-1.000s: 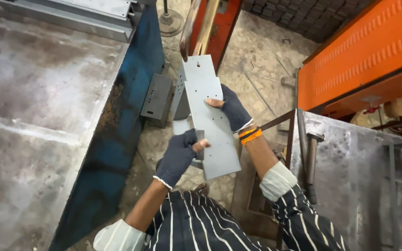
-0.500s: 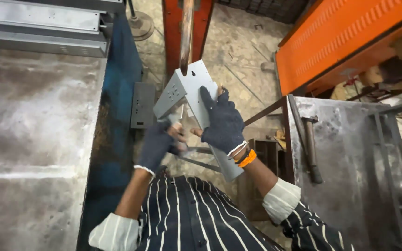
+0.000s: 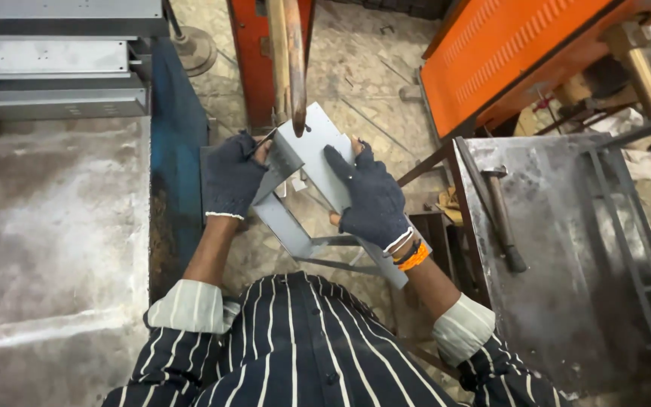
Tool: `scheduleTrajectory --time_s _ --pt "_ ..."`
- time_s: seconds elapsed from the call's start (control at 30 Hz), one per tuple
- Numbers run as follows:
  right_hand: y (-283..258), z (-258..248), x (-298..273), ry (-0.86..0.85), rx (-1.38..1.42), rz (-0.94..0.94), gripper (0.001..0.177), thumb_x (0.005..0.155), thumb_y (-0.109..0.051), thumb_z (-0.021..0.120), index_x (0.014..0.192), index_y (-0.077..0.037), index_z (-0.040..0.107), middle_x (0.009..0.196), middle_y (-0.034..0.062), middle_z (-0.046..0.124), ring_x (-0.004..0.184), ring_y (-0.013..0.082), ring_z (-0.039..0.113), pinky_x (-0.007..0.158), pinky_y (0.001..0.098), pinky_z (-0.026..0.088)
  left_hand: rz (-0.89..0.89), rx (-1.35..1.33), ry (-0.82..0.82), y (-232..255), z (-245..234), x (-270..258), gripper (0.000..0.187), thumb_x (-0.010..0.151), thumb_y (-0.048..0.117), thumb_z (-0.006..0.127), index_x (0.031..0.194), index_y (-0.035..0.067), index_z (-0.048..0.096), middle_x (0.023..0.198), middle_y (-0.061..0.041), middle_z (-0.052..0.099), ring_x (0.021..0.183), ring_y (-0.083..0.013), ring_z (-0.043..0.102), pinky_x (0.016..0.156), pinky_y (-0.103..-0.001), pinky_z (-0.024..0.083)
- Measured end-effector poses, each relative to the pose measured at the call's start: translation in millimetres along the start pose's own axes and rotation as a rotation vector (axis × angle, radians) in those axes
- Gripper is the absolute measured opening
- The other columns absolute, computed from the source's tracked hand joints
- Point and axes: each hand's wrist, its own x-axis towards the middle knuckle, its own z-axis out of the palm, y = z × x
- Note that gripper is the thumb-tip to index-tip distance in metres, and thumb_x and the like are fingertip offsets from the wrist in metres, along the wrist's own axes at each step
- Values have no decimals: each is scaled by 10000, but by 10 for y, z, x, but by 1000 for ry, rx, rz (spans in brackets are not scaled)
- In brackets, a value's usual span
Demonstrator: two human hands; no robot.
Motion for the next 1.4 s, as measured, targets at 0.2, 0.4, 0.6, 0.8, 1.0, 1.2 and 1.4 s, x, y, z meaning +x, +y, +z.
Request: scheduleTrajectory --time_s 0.2,0.4,0.6,0.8,1.0,1.2,1.4 --pt "-9 1 30 21 17 -20 1071 488 -272 873 1490 -236 499 1548 305 366 1097 462 614 924 483 530 217 -185 21 -148 155 26 207 1006 103 688 1187 25 748 1138 -156 755 1093 -293 699 960 -379 528" --pt "-22 33 36 -7 20 -12 1055 507 -263 882 1492 -219 506 1552 283 370 1099 473 608 923 488 528 -186 -496 -140 -35 321 38 320 965 198 724 1252 58 702 1062 -105 768 972 -102 687 885 -280 548" --pt "-103 82 11 90 8 -14 1044 475 -256 878 1457 -201 529 1527 296 393 1063 442 623 915 483 534 -199 -280 -151 247 173 127 454 854 312 816 1234 80 728 985 -99 770 873 -117 713 822 -297 562" --pt "-171 71 16 57 -16 37 1037 488 -242 873 1466 -185 531 1512 288 407 1030 440 620 896 485 533 -164 -276 -140 219 173 118 449 873 310 826 1234 66 721 900 -126 723 832 -181 671 807 -330 550" --pt "-209 68 19 74 -23 48 1012 498 -251 870 1452 -174 541 1517 288 422 1017 429 626 875 480 539 -88 -242 -189 231 91 208 428 862 264 810 1232 60 739 821 -152 677 735 -199 663 739 -341 544" --pt "-184 99 13 126 -57 -4 1042 475 -257 877 1458 -172 543 1496 316 408 1076 452 616 898 476 533 13 -224 -201 174 95 267 428 847 270 820 1203 43 744 808 -149 668 720 -220 678 716 -356 536" --pt "-217 79 -1 83 -44 45 1046 483 -255 879 1466 -180 529 1525 297 409 1092 445 617 923 474 532 -27 -264 -219 196 89 249 416 850 263 815 1188 34 738 783 -136 655 708 -204 673 708 -349 532"
